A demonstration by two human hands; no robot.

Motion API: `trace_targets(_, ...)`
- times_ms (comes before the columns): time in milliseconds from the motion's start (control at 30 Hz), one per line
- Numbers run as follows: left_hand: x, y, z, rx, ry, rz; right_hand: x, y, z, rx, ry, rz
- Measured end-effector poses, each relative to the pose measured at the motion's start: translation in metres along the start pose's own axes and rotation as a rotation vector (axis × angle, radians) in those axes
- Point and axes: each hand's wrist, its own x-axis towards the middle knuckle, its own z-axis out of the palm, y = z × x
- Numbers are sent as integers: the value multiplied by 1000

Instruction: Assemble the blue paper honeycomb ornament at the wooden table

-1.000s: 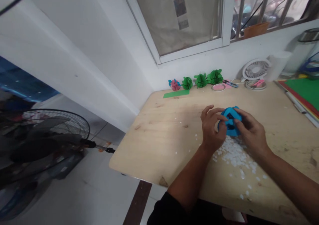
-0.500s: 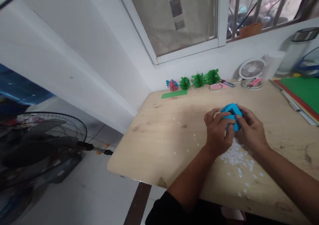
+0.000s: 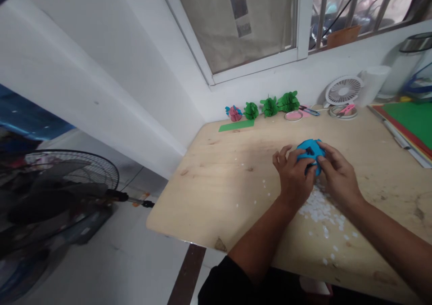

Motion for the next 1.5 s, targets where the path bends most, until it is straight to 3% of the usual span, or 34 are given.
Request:
trace_targets(300,1,-1,-2,-33,-1,-42,-4,-3,2,-51,-8,-53)
trace_targets(900,4,1,-5,-7,-150,-83,-4,-4,3,-62,19,-14)
trace_targets(1500,1,0,-1,19,-103,-20,-1,2,-2,-104,13,-47)
